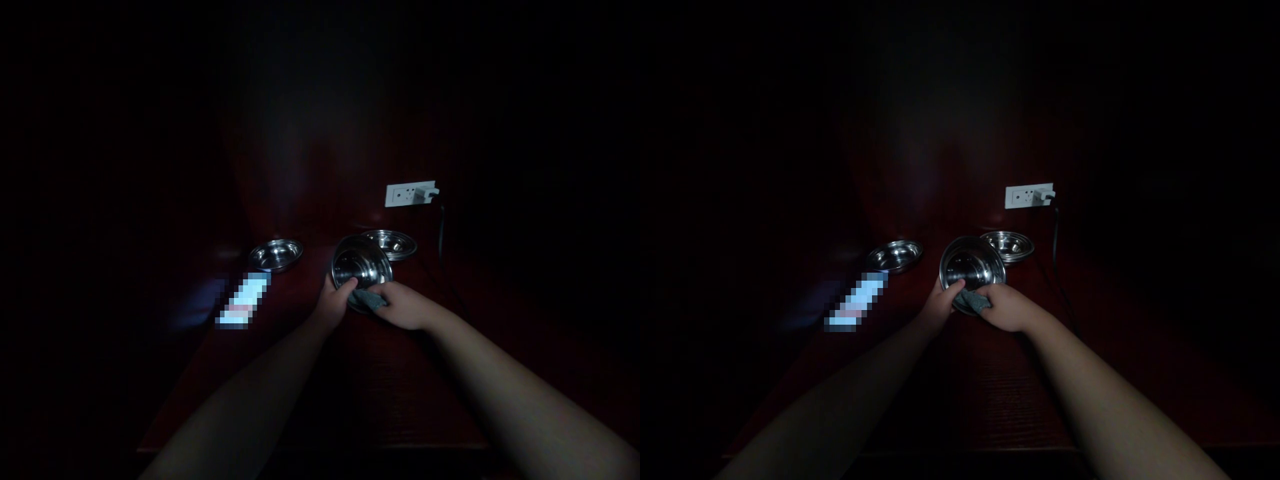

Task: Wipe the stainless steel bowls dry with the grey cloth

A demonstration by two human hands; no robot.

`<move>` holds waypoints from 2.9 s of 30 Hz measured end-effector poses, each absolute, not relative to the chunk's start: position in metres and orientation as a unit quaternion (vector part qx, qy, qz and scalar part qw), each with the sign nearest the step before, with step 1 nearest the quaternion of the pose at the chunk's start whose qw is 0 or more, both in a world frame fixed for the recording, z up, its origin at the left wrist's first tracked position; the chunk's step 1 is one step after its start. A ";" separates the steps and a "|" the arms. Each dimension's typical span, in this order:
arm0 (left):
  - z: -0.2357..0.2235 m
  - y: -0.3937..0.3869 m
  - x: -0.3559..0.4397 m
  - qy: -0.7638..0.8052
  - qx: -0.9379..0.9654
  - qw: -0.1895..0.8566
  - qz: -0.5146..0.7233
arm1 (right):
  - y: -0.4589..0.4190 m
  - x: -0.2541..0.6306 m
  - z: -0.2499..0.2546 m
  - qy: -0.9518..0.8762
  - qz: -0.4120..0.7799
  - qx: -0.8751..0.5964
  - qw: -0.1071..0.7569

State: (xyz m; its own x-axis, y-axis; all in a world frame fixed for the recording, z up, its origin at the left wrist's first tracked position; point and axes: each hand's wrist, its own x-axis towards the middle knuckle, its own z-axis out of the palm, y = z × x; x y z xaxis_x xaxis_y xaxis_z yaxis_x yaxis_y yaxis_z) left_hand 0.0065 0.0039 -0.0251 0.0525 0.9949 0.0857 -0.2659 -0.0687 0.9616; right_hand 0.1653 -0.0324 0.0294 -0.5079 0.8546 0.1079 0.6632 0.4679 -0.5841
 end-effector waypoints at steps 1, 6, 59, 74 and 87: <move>-0.025 0.004 0.007 0.396 0.466 0.556 0.563 | -0.032 0.165 0.029 -0.837 0.247 -0.445 0.201; -0.023 0.002 0.007 0.401 0.478 0.546 0.560 | -0.031 0.165 0.026 -0.842 0.275 -0.414 0.208; -0.008 -0.005 0.005 0.403 0.436 0.623 0.509 | -0.028 0.164 0.020 -0.788 0.405 -0.392 0.249; -0.004 -0.008 -0.002 0.370 0.504 0.670 0.401 | -0.036 0.157 0.027 -0.871 0.269 -0.321 0.258; -0.008 -0.007 -0.007 0.345 0.532 0.674 0.379 | -0.022 0.170 0.012 -0.812 0.085 -0.533 0.222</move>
State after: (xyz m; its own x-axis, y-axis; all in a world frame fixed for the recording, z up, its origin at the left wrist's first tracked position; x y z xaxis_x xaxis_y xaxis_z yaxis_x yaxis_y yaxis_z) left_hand -0.0070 -0.0074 -0.0081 0.4742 0.8782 -0.0624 -0.1444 0.1475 0.9785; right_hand 0.1695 -0.0222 0.0118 -0.3333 0.9034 0.2699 0.8275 0.4175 -0.3754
